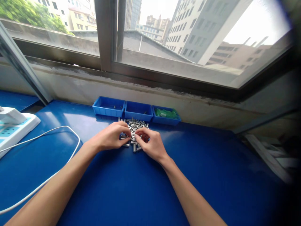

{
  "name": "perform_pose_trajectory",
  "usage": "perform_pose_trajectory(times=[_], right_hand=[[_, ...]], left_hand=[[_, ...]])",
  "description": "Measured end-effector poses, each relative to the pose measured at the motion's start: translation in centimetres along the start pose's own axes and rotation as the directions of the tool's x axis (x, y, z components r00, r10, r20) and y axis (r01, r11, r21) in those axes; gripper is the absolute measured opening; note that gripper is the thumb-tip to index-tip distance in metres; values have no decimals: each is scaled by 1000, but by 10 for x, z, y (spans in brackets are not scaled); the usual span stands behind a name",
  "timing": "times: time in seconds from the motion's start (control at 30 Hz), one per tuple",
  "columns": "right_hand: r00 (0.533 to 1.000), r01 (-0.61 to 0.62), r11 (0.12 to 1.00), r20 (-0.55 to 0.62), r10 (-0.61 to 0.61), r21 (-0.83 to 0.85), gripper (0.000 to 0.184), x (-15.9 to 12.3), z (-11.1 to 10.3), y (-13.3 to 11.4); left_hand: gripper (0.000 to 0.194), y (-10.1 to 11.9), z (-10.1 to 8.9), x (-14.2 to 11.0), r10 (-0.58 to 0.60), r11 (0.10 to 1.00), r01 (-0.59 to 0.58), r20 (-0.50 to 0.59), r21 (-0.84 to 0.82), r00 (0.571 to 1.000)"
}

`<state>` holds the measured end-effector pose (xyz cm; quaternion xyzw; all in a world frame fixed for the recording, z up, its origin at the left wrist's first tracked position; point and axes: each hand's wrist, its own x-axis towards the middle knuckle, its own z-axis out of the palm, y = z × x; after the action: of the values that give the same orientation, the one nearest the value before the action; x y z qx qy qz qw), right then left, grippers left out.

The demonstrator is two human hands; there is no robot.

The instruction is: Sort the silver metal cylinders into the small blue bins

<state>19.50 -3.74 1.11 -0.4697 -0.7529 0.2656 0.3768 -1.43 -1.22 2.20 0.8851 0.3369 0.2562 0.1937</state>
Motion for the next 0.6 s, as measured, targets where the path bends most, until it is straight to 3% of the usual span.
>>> perform_pose_trajectory(times=[0.6], right_hand=[[1000, -19, 1000, 18, 19, 19, 12, 0, -2, -2]], left_hand=[[8, -2, -2, 0, -5, 1000, 5, 28, 1, 1000]])
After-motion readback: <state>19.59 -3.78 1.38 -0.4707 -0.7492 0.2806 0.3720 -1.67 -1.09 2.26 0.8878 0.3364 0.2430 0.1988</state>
